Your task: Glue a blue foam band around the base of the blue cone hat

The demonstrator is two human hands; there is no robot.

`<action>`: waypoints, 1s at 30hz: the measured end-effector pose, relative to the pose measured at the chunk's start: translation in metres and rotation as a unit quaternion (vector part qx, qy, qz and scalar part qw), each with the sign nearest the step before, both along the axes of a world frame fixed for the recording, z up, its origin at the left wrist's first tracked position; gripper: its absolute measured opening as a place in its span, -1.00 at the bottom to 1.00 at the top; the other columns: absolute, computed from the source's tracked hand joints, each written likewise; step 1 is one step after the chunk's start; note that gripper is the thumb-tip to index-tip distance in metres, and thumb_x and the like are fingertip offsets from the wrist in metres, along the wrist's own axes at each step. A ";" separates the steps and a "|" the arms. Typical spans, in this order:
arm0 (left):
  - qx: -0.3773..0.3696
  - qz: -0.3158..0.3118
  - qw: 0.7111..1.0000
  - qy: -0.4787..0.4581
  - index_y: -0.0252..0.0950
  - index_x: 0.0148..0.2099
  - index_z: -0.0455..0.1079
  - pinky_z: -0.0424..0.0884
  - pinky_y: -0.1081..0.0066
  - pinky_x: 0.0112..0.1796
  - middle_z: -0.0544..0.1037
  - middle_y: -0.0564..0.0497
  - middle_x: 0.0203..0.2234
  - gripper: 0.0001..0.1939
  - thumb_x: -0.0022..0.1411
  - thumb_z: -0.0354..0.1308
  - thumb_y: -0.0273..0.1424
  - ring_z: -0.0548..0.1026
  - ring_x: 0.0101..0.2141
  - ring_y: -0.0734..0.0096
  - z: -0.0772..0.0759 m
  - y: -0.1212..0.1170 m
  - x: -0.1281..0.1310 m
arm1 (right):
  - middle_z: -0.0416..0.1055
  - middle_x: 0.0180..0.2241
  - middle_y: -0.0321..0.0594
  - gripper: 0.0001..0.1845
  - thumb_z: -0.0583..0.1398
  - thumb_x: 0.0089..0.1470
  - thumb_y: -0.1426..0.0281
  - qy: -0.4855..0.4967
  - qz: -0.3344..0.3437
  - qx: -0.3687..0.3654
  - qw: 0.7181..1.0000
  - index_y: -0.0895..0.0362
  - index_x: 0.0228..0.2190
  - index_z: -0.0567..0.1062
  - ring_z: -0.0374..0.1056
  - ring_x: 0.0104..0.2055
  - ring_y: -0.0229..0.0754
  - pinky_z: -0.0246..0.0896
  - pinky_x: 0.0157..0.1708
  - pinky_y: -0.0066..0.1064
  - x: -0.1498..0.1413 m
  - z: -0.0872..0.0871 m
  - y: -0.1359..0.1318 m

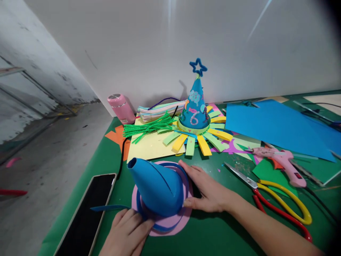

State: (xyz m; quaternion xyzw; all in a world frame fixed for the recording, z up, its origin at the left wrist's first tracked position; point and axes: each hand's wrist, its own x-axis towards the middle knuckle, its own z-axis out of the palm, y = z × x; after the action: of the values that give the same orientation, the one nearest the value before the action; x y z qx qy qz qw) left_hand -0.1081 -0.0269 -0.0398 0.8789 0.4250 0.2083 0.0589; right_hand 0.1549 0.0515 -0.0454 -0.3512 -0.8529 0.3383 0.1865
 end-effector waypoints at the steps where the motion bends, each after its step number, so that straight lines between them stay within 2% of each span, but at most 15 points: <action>1: -0.004 0.001 1.000 -0.003 -0.16 -0.18 0.33 0.17 0.35 -0.30 0.45 0.03 -0.41 -0.73 0.19 -0.13 -0.53 0.33 -0.37 0.36 0.000 0.000 0.000 | -0.19 0.22 0.05 0.02 0.14 -0.10 0.02 -0.003 0.000 0.004 1.000 0.18 0.19 -0.26 -0.19 0.22 0.02 -0.20 0.10 -0.05 0.001 0.002 -0.001; 3: -0.012 0.002 1.000 -0.007 -0.18 -0.18 0.34 0.17 0.35 -0.30 0.44 0.03 -0.43 -0.73 0.18 -0.12 -0.54 0.32 -0.38 0.36 -0.001 -0.001 0.000 | -0.18 0.21 0.06 0.00 0.18 -0.15 0.02 0.002 -0.014 0.033 0.999 0.17 0.18 -0.13 -0.18 0.21 0.04 -0.14 0.08 -0.07 0.002 0.008 -0.006; 4: -0.018 0.002 1.000 -0.007 -0.19 -0.19 0.34 0.17 0.35 -0.32 0.44 0.02 -0.44 -0.73 0.18 -0.12 -0.54 0.31 -0.39 0.37 -0.002 -0.002 0.000 | -0.10 0.18 0.05 -0.06 0.19 -0.17 0.03 0.009 -0.025 0.053 0.998 0.16 0.15 -0.02 -0.13 0.18 0.04 -0.11 0.06 -0.09 0.002 0.012 -0.011; 7: -0.027 0.013 0.999 -0.011 -0.22 -0.22 0.36 0.14 0.36 -0.38 0.40 0.01 -0.49 -0.73 0.18 -0.14 -0.53 0.27 -0.43 0.36 -0.005 -0.004 0.002 | 0.25 -0.07 -0.09 -0.46 0.20 -0.12 0.13 0.022 -0.032 0.096 0.995 0.08 -0.10 0.31 0.13 -0.02 -0.05 0.02 -0.09 -0.19 -0.003 0.020 -0.029; 10: -0.025 0.038 0.999 -0.001 -0.23 -0.27 0.38 0.09 0.37 -0.45 0.35 -0.01 -0.52 -0.72 0.18 -0.16 -0.52 0.23 -0.46 0.35 -0.004 -0.007 0.004 | 0.34 -0.24 -0.21 -0.74 0.14 0.00 0.22 -0.019 0.009 0.116 0.993 0.03 -0.23 0.38 0.21 -0.22 -0.15 0.05 -0.28 -0.30 -0.011 0.018 -0.048; 14: -0.011 0.050 0.997 0.054 -0.22 -0.29 0.41 0.11 0.37 -0.45 0.32 -0.05 -0.48 -0.71 0.15 -0.14 -0.51 0.22 -0.44 0.32 0.010 -0.009 0.004 | 0.41 -0.30 -0.26 -0.84 0.07 0.10 0.33 -0.057 0.009 0.185 0.981 0.03 -0.26 0.40 0.26 -0.33 -0.23 -0.01 -0.41 -0.37 -0.021 0.003 -0.061; 17: -0.012 0.015 0.996 0.093 -0.21 -0.25 0.40 0.17 0.30 -0.31 0.40 -0.07 -0.33 -0.74 0.16 -0.11 -0.52 0.27 -0.29 0.26 0.023 -0.009 0.005 | 0.43 -0.37 -0.28 -0.84 0.05 0.13 0.40 -0.048 -0.003 0.226 0.973 0.06 -0.32 0.43 0.29 -0.38 -0.28 -0.03 -0.45 -0.41 -0.024 -0.003 -0.063; 19: -0.016 -0.003 0.994 0.106 -0.20 -0.24 0.39 0.13 0.25 -0.22 0.43 -0.02 -0.33 -0.74 0.17 -0.10 -0.54 0.28 -0.25 0.27 0.025 -0.010 0.007 | 0.44 -0.39 -0.27 -0.84 0.05 0.12 0.41 -0.048 -0.014 0.243 0.969 0.07 -0.33 0.44 0.29 -0.42 -0.29 -0.02 -0.46 -0.41 -0.025 -0.003 -0.064; 21: -0.012 -0.003 0.995 0.101 -0.21 -0.25 0.38 0.08 0.22 -0.18 0.45 0.02 -0.40 -0.73 0.17 -0.12 -0.56 0.29 -0.28 0.30 0.020 -0.011 0.010 | 0.44 -0.41 -0.26 -0.83 0.05 0.11 0.41 -0.052 -0.026 0.247 0.967 0.07 -0.34 0.45 0.29 -0.43 -0.28 0.00 -0.47 -0.42 -0.026 -0.003 -0.066; 26: 0.032 0.022 0.998 0.043 -0.24 -0.33 0.37 0.05 0.17 -0.17 0.42 0.02 -0.48 -0.71 0.20 -0.17 -0.53 0.30 -0.33 0.30 -0.006 -0.017 0.016 | 0.44 -0.36 -0.23 -0.84 0.07 0.09 0.42 -0.042 -0.041 0.225 0.973 0.08 -0.32 0.45 0.33 -0.34 -0.24 0.12 -0.39 -0.43 -0.026 -0.005 -0.070; 30: 0.015 0.029 0.999 0.024 -0.24 -0.34 0.38 0.10 0.21 -0.22 0.41 0.02 -0.50 -0.72 0.21 -0.16 -0.50 0.30 -0.36 0.32 -0.012 -0.017 0.019 | 0.44 -0.36 -0.23 -0.85 0.08 0.08 0.41 -0.032 -0.042 0.204 0.978 0.07 -0.32 0.45 0.33 -0.32 -0.25 0.17 -0.36 -0.43 -0.027 -0.007 -0.071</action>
State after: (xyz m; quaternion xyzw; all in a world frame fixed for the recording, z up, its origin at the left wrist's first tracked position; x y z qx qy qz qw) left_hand -0.0888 -0.0442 -0.0518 0.8717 0.4484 0.1955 0.0297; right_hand 0.1283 -0.0195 -0.0519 -0.3517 -0.8939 0.1377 0.2414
